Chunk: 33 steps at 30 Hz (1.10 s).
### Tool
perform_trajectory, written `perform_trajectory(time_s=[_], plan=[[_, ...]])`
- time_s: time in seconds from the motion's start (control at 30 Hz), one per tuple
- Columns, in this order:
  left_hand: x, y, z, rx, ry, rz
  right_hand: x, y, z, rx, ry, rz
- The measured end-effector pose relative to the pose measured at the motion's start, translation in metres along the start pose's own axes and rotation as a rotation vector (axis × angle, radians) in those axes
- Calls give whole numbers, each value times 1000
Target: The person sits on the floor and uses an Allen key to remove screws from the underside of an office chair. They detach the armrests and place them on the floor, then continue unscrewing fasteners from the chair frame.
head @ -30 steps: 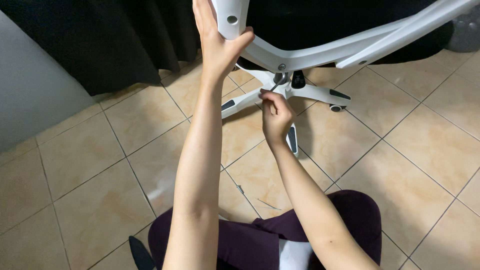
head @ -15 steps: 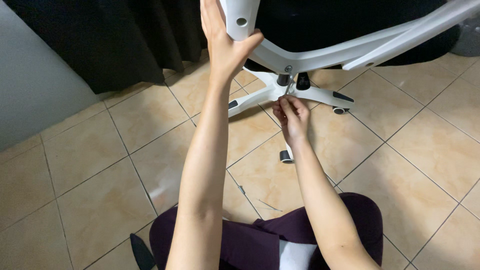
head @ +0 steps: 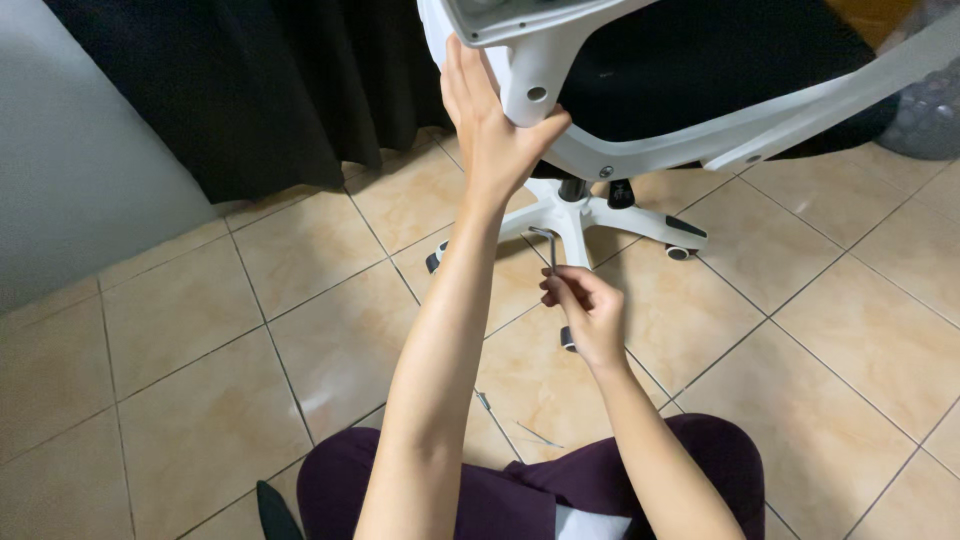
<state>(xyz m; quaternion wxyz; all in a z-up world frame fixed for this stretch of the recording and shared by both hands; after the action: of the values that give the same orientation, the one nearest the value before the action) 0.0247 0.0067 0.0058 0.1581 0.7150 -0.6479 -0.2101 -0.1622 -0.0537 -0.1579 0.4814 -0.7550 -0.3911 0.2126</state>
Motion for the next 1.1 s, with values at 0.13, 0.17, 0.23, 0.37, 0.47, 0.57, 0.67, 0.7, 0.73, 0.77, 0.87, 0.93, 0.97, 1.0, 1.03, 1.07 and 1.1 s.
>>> perform_trajectory(time_s=[0.13,0.17,0.23,0.37,0.47,0.57,0.67,0.7,0.73,0.77,0.87,0.93,0.97,1.0,1.03,1.07,1.1], plan=[[-3,20,1,-36,8,-51,-29,-26,1,-64,54,99],[-5,24,1,-60,-24,-54,-35,-34,0,-94,57,115],[-8,32,-3,-109,-87,-59,-46,-50,-4,-101,36,104],[-15,45,-21,31,-58,12,-47,-73,-12,-72,-17,55],[-7,50,-28,50,-159,-14,-43,-94,-22,-123,-18,42],[-4,52,-30,41,-152,-19,-43,-131,-43,-318,121,268],[-6,51,-25,63,-141,-35,-36,-179,-66,-659,156,220],[-5,52,-26,71,-141,-45,-30,-196,-74,-769,135,251],[-4,53,-27,82,-140,-53,-21,-211,-85,-888,163,411],[-3,54,-28,78,-138,-52,-13,-225,-94,-1003,189,575],[-2,52,-28,74,-125,-34,14,-247,-112,-1325,192,889],[0,50,-29,80,-99,6,23,-249,-119,-1283,252,938],[1,49,-30,86,-111,-6,27,-248,-121,-1260,282,962],[2,48,-30,92,-122,-16,28,-246,-124,-1196,309,943],[4,46,-31,98,-134,-25,28,-244,-128,-1131,336,923],[4,46,-30,106,-128,-28,26,-241,-131,-1062,362,904],[4,45,-30,114,-122,-31,26,-239,-134,-1053,399,901]])
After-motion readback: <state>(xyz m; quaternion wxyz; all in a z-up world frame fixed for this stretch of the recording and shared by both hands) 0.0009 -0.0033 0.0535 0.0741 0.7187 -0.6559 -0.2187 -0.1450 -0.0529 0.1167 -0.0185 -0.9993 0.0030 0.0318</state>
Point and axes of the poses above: each hand's wrist, its own z-axis away from the middle knuckle, its own x-axis out of the palm, y = z × x, the point moved 3 cm from there along -z, towards the middle knuckle, and after that the axes turned 6 degrees about -x, right-handed, at the moved point
